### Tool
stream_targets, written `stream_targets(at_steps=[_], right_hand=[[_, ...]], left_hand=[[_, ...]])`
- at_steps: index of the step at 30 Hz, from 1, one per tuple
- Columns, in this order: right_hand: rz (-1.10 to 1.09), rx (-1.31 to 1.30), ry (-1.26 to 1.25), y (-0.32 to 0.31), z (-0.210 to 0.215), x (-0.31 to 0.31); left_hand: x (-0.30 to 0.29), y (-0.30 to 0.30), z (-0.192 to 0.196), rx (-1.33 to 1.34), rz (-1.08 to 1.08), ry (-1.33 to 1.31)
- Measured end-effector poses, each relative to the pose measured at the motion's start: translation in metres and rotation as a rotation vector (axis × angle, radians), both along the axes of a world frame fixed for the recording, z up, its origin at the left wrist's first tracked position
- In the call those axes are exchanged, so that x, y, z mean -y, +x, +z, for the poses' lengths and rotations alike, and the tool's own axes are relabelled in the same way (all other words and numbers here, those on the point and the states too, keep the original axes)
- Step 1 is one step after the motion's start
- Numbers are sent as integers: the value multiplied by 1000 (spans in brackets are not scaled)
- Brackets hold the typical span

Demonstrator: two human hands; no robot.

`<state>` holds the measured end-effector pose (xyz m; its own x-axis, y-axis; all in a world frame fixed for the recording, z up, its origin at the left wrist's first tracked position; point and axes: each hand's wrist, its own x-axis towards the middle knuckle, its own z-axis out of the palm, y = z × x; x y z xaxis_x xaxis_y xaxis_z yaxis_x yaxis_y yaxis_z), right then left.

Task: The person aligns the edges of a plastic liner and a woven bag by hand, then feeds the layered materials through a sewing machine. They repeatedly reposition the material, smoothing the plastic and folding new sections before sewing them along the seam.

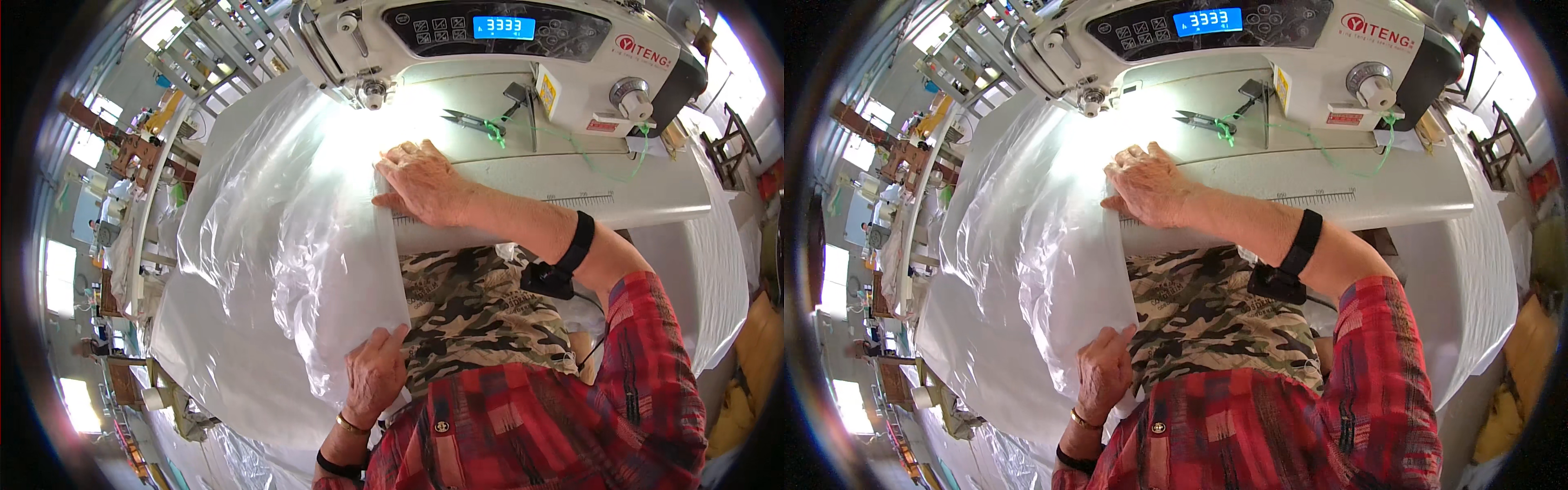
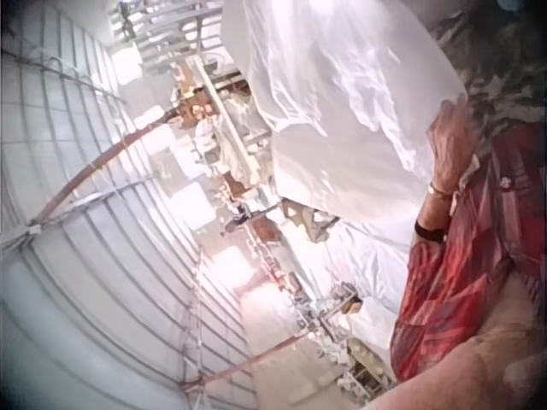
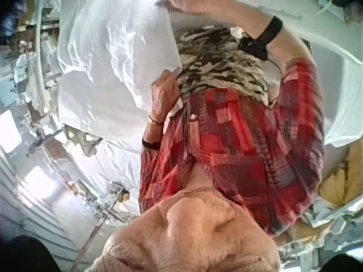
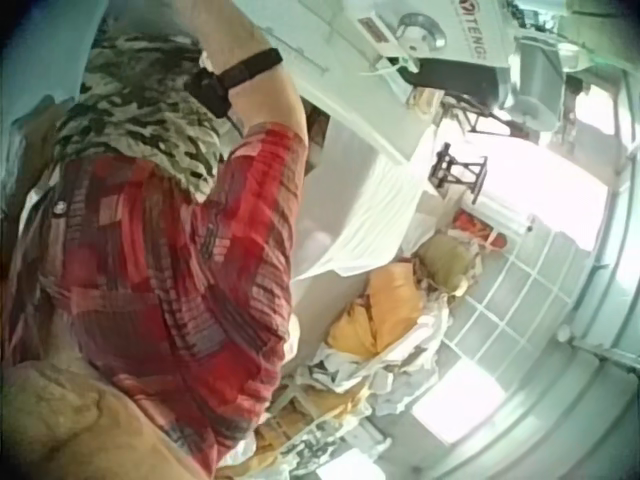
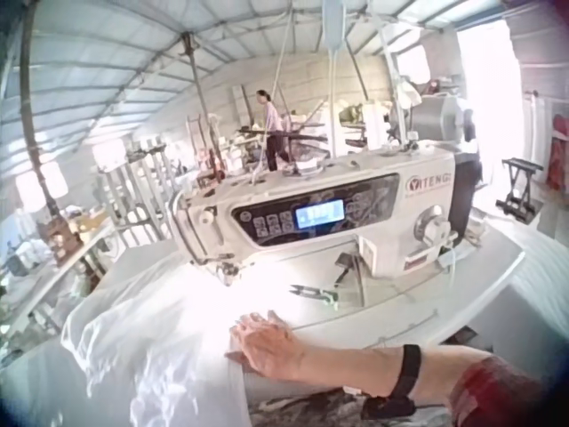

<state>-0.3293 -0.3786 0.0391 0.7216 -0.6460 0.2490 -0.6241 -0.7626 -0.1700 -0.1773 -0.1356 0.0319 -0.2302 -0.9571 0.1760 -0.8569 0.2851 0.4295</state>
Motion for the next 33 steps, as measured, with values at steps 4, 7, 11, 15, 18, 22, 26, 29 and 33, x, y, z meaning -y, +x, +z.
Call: stream_targets(at_steps=[4,7,11,15,18,22,26,29,33], right_hand=[[11,2,18,-1,0,1],[27,145,-81,-1,-1,1],[19,118,8,-3,0,1],[29,140,70,-2,2,2],[6,158,65,-1,1,3],[-22,103,26,3,0,7],[-83,112,55,6,1,10],[-96,132,83,7,-1,14],[-104,110,77,7,-4,18]], left_hand=[[28,-1,9,23,26,-68],[52,-4,17,28,19,-122],[85,-5,30,77,10,-153],[118,-5,38,147,14,-156],[145,-5,38,158,-4,-250],[180,-6,34,212,36,-241],[211,-10,35,289,125,-240],[211,-13,45,164,140,-119],[131,-12,67,24,50,-421]])
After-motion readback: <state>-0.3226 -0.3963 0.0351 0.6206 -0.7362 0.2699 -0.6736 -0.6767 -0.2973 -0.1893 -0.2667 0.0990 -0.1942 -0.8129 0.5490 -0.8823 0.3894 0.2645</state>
